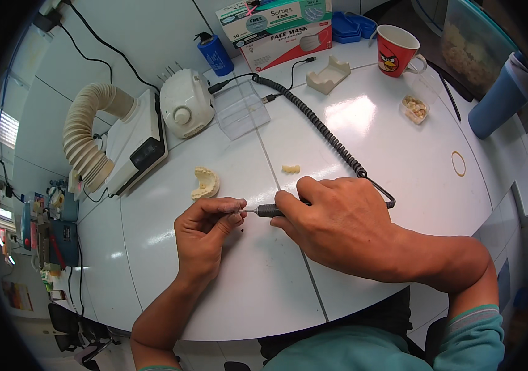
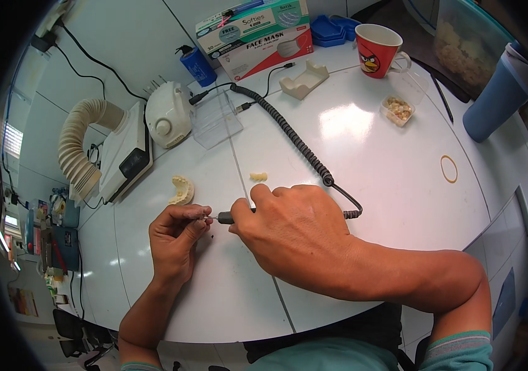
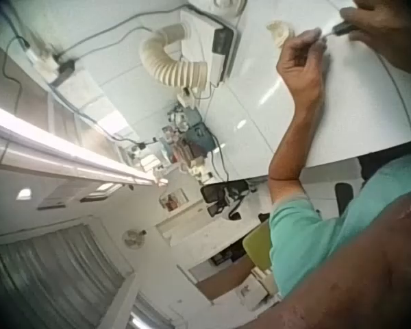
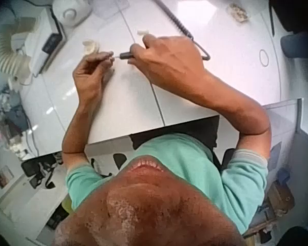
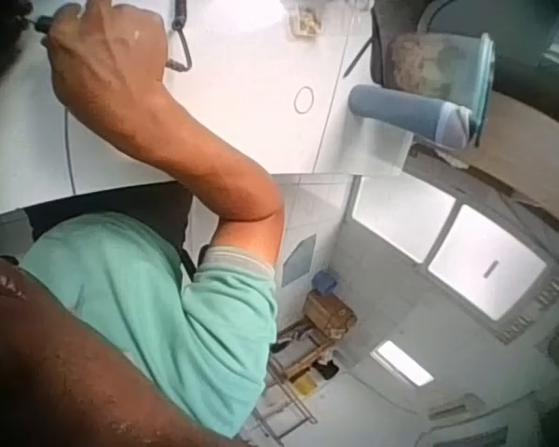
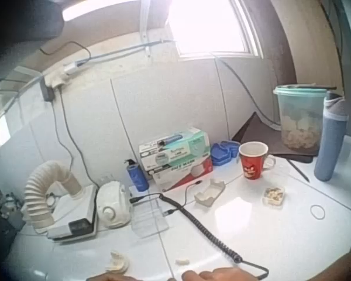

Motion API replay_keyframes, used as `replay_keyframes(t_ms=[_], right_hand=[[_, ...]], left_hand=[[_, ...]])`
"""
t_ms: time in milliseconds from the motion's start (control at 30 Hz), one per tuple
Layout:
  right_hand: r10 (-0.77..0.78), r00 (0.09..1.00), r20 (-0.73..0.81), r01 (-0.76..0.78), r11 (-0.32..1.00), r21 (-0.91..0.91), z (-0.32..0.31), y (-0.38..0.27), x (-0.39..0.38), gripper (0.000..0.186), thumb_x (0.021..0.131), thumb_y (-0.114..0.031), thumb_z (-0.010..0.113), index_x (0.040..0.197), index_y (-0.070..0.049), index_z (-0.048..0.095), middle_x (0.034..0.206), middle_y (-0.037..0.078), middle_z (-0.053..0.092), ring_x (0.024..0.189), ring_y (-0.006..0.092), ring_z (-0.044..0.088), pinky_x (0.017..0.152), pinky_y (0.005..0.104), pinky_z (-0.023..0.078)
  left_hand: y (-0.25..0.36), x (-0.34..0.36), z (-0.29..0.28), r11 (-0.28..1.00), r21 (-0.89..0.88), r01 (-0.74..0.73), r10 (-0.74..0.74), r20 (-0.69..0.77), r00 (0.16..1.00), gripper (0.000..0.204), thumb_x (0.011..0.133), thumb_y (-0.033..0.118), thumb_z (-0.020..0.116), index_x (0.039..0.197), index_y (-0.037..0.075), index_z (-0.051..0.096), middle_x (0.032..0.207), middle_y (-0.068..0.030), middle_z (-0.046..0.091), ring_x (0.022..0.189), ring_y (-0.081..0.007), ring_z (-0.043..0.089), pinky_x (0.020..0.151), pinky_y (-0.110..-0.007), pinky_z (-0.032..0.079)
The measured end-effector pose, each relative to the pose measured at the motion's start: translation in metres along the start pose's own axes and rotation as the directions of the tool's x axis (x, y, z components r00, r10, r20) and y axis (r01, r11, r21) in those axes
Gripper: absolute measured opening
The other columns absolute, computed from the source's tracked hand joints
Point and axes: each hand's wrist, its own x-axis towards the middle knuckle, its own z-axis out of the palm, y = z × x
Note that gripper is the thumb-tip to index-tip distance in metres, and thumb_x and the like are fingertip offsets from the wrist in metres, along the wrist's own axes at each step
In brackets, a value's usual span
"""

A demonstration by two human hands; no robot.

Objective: The recorder uses a dental handpiece with a rotary bur to trim and refine a gypsum dental model.

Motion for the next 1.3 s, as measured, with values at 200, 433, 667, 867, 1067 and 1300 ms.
replay_keyframes(t_ms=[200,433,667,867,1067,1300], right_hand=[[0.002,0.996,0.094,-0.005,0.999,0.036,-0.0055,-0.0022,0.0016,0.030,0.107,-0.028,0.068,0.097,0.000,0.071,0.081,0.015,0.070,0.068,0.0291,0.075,0.056,0.0416,0.056],[0.012,0.994,0.106,-0.015,0.999,0.033,-0.0065,-0.0018,0.0021,0.030,0.108,-0.029,0.068,0.098,0.000,0.071,0.082,0.015,0.071,0.069,0.0294,0.075,0.057,0.0419,0.056],[0.019,0.996,0.084,-0.020,1.000,0.009,-0.0051,-0.0011,0.0018,0.032,0.108,-0.029,0.068,0.096,0.000,0.071,0.082,0.015,0.070,0.067,0.0287,0.074,0.056,0.0416,0.055],[0.017,0.994,0.104,-0.020,0.999,0.027,-0.0083,-0.0011,0.0033,0.033,0.109,-0.030,0.067,0.096,0.001,0.071,0.081,0.014,0.069,0.067,0.0282,0.073,0.055,0.0418,0.054],[0.017,0.996,0.083,-0.017,1.000,0.006,-0.0049,-0.0004,0.0029,0.033,0.108,-0.030,0.068,0.095,0.000,0.071,0.081,0.014,0.068,0.067,0.0277,0.073,0.055,0.0417,0.054],[0.012,0.996,0.088,-0.013,1.000,0.008,-0.0038,-0.0004,0.0026,0.033,0.108,-0.030,0.069,0.094,0.000,0.070,0.081,0.014,0.068,0.067,0.0267,0.072,0.056,0.0412,0.054]], left_hand=[[0.0012,-0.0001,0.0001,1.000,-0.029,-0.010,0.011,0.016,1.000,0.014,0.100,-0.009,0.075,0.113,-0.002,0.074,0.119,-0.0154,0.078,0.107,-0.0204,0.078,0.097,-0.033,0.065],[-0.0019,0.0011,0.0004,0.998,-0.059,-0.039,0.039,0.001,0.999,0.016,0.098,-0.010,0.076,0.111,-0.001,0.075,0.120,-0.0130,0.074,0.106,-0.0199,0.077,0.097,-0.032,0.065],[0.0009,0.0018,0.0009,0.998,-0.051,-0.037,0.039,0.030,0.999,0.014,0.100,-0.008,0.075,0.112,-0.001,0.075,0.116,-0.0119,0.074,0.104,-0.0195,0.077,0.095,-0.032,0.065],[0.0006,0.0006,-0.0012,0.999,-0.032,-0.027,0.028,0.031,0.999,0.013,0.101,-0.006,0.075,0.113,-0.001,0.074,0.116,-0.0125,0.076,0.103,-0.0199,0.078,0.093,-0.033,0.066],[0.0009,0.0008,-0.0023,0.999,-0.034,0.012,-0.012,0.025,1.000,0.012,0.104,-0.003,0.074,0.115,-0.002,0.073,0.116,-0.0132,0.076,0.101,-0.0192,0.078,0.092,-0.032,0.066],[0.0031,0.0010,-0.0023,0.997,-0.043,0.065,-0.064,0.025,0.998,0.011,0.107,0.002,0.072,0.116,-0.005,0.070,0.114,-0.0154,0.076,0.098,-0.0184,0.077,0.089,-0.031,0.065]])
